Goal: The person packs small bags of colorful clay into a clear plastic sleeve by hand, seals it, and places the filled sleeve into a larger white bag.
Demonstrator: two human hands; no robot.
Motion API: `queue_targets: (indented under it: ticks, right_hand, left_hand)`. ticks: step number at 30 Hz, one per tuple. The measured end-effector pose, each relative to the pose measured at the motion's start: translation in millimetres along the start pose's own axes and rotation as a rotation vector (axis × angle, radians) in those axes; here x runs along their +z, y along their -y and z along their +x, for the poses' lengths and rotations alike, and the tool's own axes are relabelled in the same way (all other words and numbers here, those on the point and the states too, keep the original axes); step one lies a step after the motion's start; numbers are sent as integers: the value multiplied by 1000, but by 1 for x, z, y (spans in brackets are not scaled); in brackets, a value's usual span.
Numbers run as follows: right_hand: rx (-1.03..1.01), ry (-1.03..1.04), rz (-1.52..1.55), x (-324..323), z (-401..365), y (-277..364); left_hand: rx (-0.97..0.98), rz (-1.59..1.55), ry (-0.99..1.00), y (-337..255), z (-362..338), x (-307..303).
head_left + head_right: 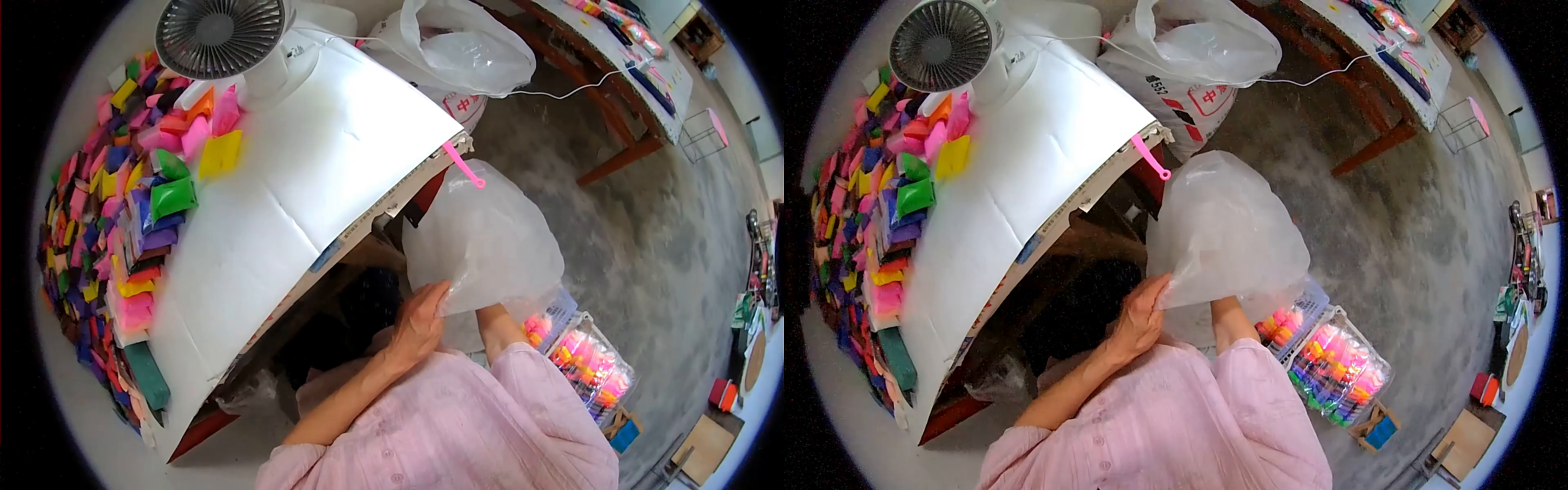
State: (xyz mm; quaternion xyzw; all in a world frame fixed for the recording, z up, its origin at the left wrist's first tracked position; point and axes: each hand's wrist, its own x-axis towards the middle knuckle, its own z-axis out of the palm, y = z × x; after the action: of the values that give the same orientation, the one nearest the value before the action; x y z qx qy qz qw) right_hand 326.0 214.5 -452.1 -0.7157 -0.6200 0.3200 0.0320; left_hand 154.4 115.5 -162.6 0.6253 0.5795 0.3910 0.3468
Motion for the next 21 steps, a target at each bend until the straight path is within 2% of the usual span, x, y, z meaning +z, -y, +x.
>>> queue_targets:
  ticks: [3,6,9,11,15,17,18,19,20,21]
  right_hand:
    - [-1,6,25,0,2,-5]
    - [-7,12,75,-2,13,-9]
    - [-37,14,160,-9,21,-13]
    - [-70,9,252,-12,20,-15]
    - [-63,-20,467,-11,-25,-22]
    - [-39,-46,541,-18,-53,-19]
    - [-32,-55,571,-27,-67,-16]
    - [-55,-70,538,-44,-84,-14]
    - [-83,-81,511,-64,-101,-9]
    - [-118,-113,414,-93,-118,-4]
  left_hand:
    - [34,61,-16,0,0,-1]
    - [4,31,-25,1,2,-2]
    - [-119,-5,-33,-1,7,-1]
    - [-89,-6,-57,6,12,1]
    - [-155,-171,-51,23,21,14]
    - [-296,-284,-2,18,26,10]
    - [-328,-223,2,26,30,9]
    - [-362,-153,-3,33,32,10]
    - [-294,-146,-79,23,36,11]
    - [-294,-177,-55,24,41,12]
